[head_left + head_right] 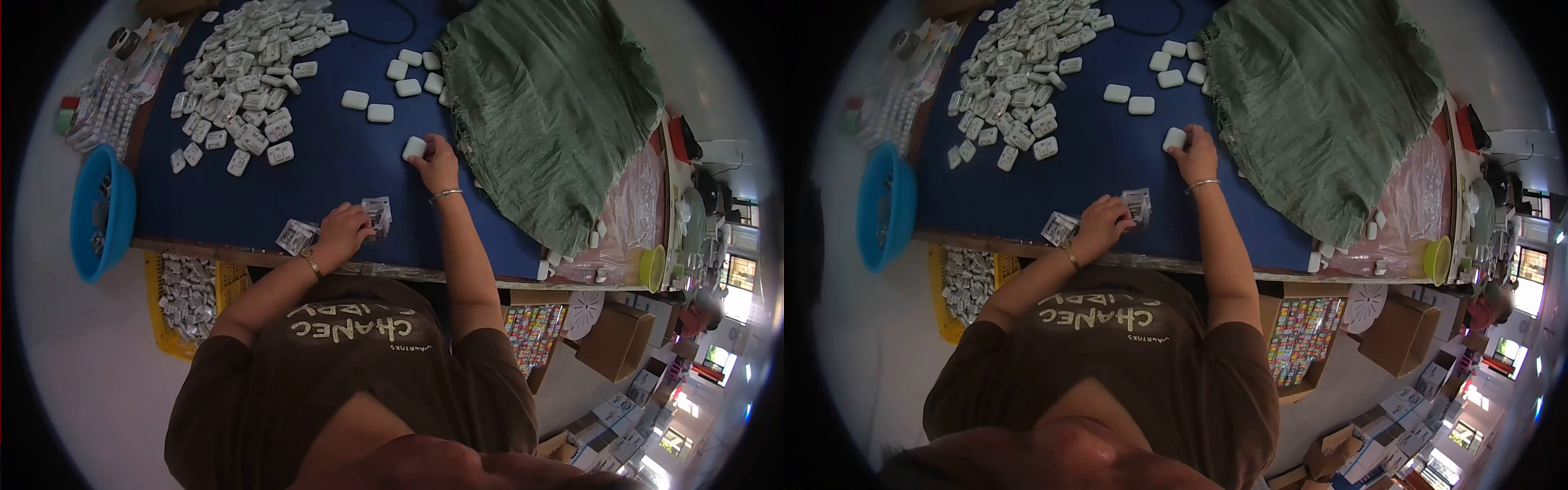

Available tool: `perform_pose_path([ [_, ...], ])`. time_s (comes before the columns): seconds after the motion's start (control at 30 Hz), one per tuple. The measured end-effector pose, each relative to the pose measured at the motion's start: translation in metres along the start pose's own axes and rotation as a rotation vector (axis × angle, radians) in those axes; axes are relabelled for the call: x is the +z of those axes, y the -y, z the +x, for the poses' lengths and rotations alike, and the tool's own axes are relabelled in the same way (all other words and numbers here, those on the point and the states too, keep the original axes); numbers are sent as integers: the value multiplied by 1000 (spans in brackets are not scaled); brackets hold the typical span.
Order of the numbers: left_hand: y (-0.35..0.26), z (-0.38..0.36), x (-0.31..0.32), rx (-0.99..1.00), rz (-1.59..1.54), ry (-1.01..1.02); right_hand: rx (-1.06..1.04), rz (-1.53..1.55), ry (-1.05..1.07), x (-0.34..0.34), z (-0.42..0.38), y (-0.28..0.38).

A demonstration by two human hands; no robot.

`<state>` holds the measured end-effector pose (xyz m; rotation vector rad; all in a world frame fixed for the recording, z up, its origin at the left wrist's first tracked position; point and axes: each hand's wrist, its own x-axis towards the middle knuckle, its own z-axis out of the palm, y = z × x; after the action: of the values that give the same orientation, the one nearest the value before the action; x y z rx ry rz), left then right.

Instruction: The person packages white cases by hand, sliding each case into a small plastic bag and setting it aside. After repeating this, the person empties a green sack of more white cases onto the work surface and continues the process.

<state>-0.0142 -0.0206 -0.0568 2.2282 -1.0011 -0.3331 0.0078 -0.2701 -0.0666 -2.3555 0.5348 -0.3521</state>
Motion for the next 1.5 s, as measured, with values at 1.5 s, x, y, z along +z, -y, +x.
perform_pose_path([
  [1.5, 6, 15, -43, -453, -924, -19, -200, 449, 224, -41, -68, 86],
])
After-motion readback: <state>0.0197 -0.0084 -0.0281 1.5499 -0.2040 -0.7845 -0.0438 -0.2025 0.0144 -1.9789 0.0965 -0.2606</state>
